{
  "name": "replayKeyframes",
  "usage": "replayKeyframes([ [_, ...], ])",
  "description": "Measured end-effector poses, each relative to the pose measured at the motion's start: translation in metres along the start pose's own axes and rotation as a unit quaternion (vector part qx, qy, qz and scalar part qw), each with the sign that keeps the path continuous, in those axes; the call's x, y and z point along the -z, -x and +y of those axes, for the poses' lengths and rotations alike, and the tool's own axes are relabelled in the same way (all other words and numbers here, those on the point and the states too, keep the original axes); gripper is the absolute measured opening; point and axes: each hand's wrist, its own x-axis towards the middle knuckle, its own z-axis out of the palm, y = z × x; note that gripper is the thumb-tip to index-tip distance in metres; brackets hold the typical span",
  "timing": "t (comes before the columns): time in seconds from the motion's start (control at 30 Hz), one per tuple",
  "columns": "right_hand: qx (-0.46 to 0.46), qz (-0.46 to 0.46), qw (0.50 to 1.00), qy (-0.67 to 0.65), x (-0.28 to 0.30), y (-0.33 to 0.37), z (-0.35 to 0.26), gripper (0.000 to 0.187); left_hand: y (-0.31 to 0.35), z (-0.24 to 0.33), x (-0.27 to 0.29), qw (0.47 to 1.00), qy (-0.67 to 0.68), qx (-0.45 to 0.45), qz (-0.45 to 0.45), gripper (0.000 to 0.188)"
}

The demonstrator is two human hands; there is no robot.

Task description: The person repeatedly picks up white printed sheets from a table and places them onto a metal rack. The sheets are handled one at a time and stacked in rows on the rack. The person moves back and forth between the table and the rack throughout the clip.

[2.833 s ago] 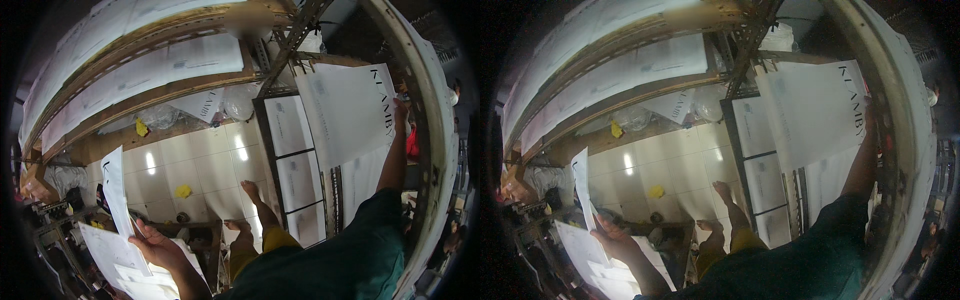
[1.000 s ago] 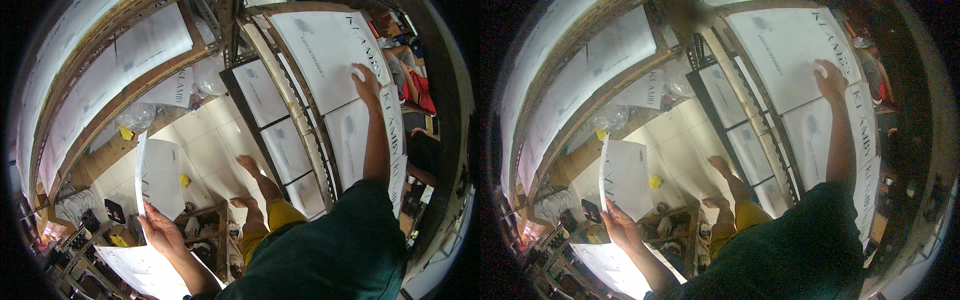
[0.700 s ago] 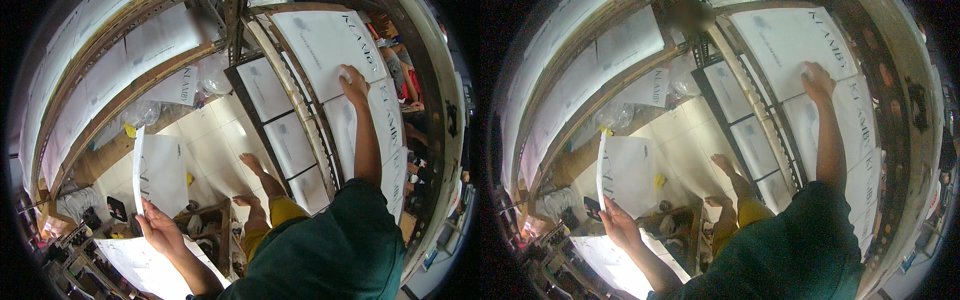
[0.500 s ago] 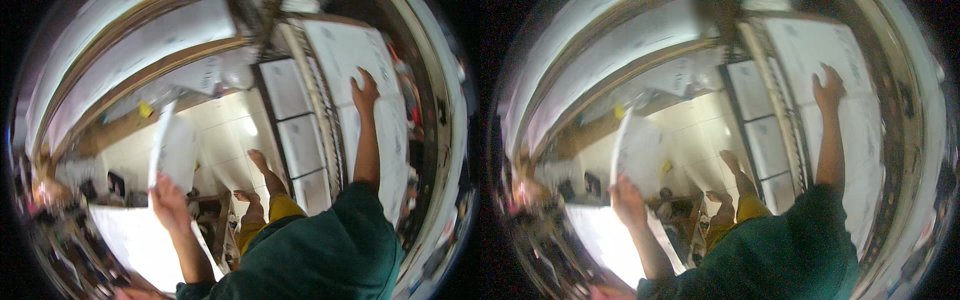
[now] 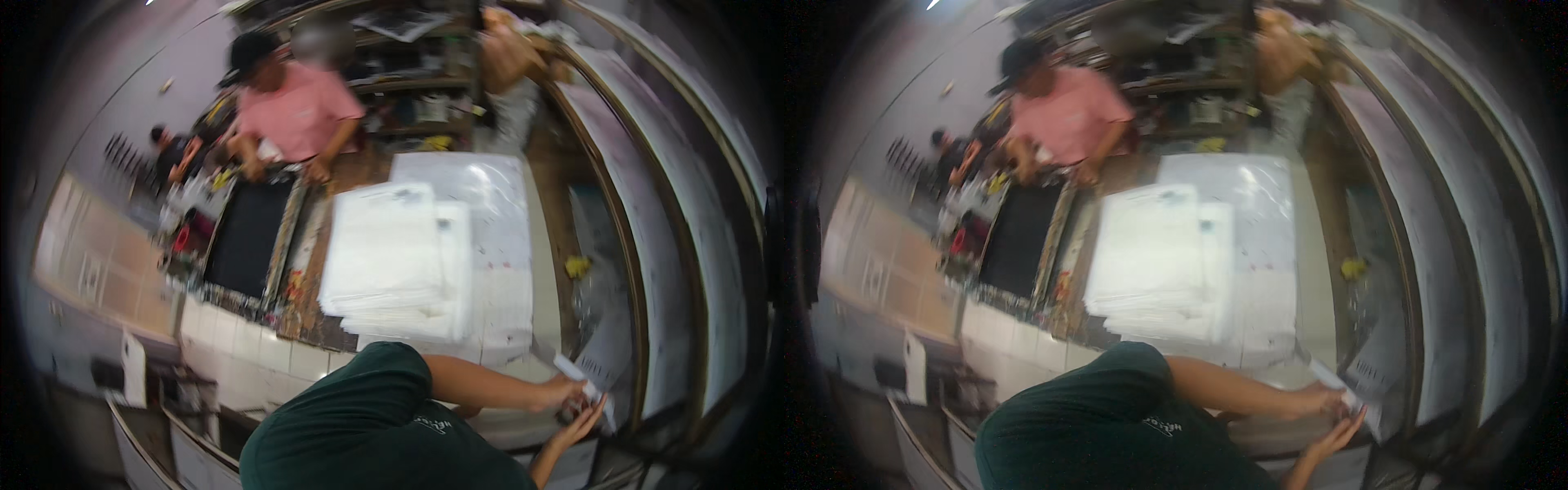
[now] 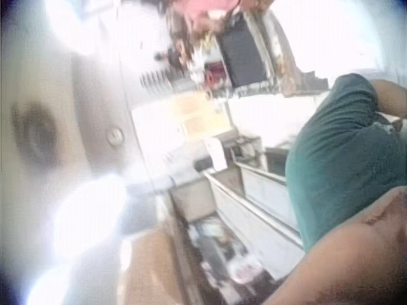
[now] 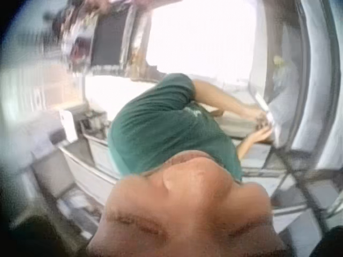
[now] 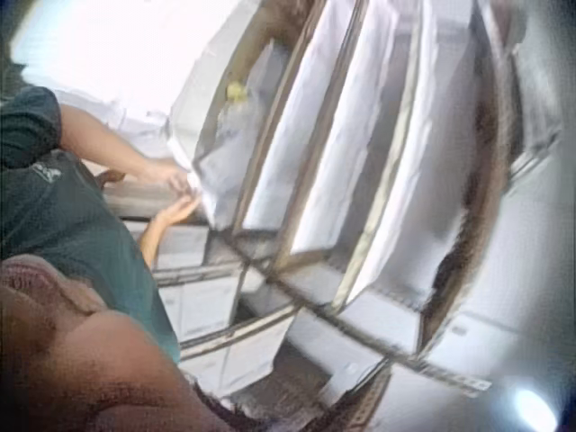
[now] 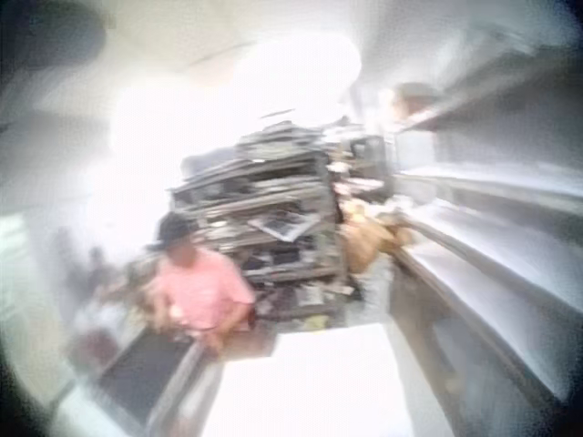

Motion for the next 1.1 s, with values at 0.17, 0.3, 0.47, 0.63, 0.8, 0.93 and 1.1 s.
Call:
replayKeyframes([
  [0.17,0.144,-0.002,0.980,0.140,-0.029,-0.030,0.001,0.038,0.019,0.025,0.017,0.998,-0.032,-0.005,-0.045,0.044],
  [0.3,0.181,0.075,0.966,0.167,-0.033,-0.078,-0.023,0.034,0.084,0.050,0.041,0.993,-0.068,0.064,-0.077,0.054],
  [0.47,0.164,0.122,0.973,0.110,-0.003,-0.125,-0.029,0.025,0.153,0.056,0.132,0.988,0.089,-0.124,0.008,0.048],
  [0.63,0.160,0.170,0.971,0.059,0.002,-0.148,-0.017,0.022,0.227,0.064,0.177,0.905,0.237,-0.294,0.195,0.045],
  [0.8,0.108,0.162,0.980,0.032,0.008,-0.167,-0.003,0.023,0.233,0.051,0.240,0.793,0.364,-0.427,0.238,0.043],
  [0.93,0.081,0.140,0.987,0.018,0.010,-0.167,-0.007,0.024,0.232,0.052,0.281,0.678,0.415,-0.522,0.309,0.047],
  [1.1,0.072,0.133,0.988,-0.012,0.018,-0.172,-0.009,0.024,0.244,0.058,0.327,0.577,0.433,-0.584,0.372,0.056],
])
